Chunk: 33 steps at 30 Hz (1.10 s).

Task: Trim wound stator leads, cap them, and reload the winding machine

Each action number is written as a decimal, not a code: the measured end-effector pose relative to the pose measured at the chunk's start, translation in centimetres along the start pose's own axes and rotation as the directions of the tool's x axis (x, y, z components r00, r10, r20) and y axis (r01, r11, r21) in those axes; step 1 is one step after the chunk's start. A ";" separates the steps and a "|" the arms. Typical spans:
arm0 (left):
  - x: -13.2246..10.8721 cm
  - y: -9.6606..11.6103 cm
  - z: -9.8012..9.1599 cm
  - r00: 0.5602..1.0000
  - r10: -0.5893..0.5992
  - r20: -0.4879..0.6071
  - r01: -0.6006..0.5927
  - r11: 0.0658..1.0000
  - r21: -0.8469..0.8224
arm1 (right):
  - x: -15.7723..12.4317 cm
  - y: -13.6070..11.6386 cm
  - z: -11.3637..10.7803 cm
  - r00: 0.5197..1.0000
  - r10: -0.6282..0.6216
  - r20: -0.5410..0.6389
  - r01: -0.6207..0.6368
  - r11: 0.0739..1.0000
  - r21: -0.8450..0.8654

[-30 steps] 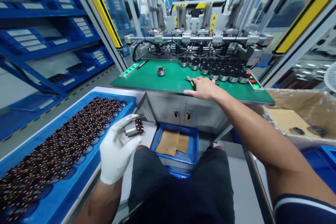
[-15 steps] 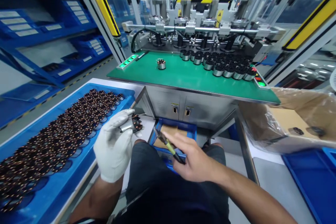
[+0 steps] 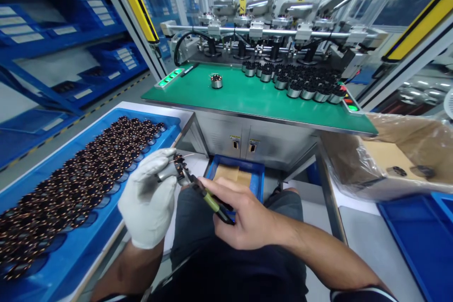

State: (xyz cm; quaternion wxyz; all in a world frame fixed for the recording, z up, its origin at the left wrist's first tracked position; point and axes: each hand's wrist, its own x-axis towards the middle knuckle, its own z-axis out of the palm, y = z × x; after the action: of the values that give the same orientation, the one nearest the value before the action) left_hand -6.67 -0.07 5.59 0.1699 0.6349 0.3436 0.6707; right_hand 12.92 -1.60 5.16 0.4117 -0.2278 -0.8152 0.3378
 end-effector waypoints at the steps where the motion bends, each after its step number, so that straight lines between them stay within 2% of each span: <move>1: 0.0 0.0 0.0 1.000 -0.005 0.001 0.005 1.000 0.003 | 0.0 0.1 0.1 1.000 -0.002 -0.005 0.002 1.000 0.006; 9: -0.1 -0.1 0.0 1.000 -0.001 0.012 0.001 0.999 0.050 | -0.2 0.6 -0.1 1.000 -0.011 -0.029 0.012 1.000 0.022; 11: -0.1 -0.4 -0.1 1.000 0.013 0.016 -0.014 0.999 0.043 | -0.2 0.4 -0.4 0.999 0.025 -0.032 -0.022 0.997 0.079; 14: 0.0 -1.1 -0.1 1.000 0.026 0.002 -0.026 0.999 -0.019 | -0.2 -0.2 -0.9 0.990 0.139 0.007 -0.138 0.969 0.205; 18: 0.2 -1.5 -0.1 1.000 0.025 0.004 -0.025 0.997 -0.067 | -0.3 -1.1 -1.1 0.995 0.075 0.065 -0.092 0.949 0.302; 20: 0.2 -1.4 -0.1 1.000 0.023 0.003 -0.022 0.999 -0.040 | -0.3 -1.3 -1.1 0.996 0.057 0.075 -0.077 0.951 0.300; 26: -0.2 -1.2 -0.3 0.998 0.033 0.057 -0.035 0.999 0.034 | -0.1 -1.1 -0.9 0.991 0.106 0.079 -0.126 0.930 0.345; 33: -1.1 -1.3 -0.8 0.995 -0.061 0.084 0.049 0.989 0.138 | 0.4 -1.3 -0.9 0.989 0.116 0.087 -0.140 0.919 0.370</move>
State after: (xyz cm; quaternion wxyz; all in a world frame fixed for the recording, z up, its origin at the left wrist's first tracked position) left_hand -7.56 -0.07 3.95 0.1598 0.6641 0.3982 0.6123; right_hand 13.31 -1.86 6.73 0.3987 -0.1868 -0.7317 0.5204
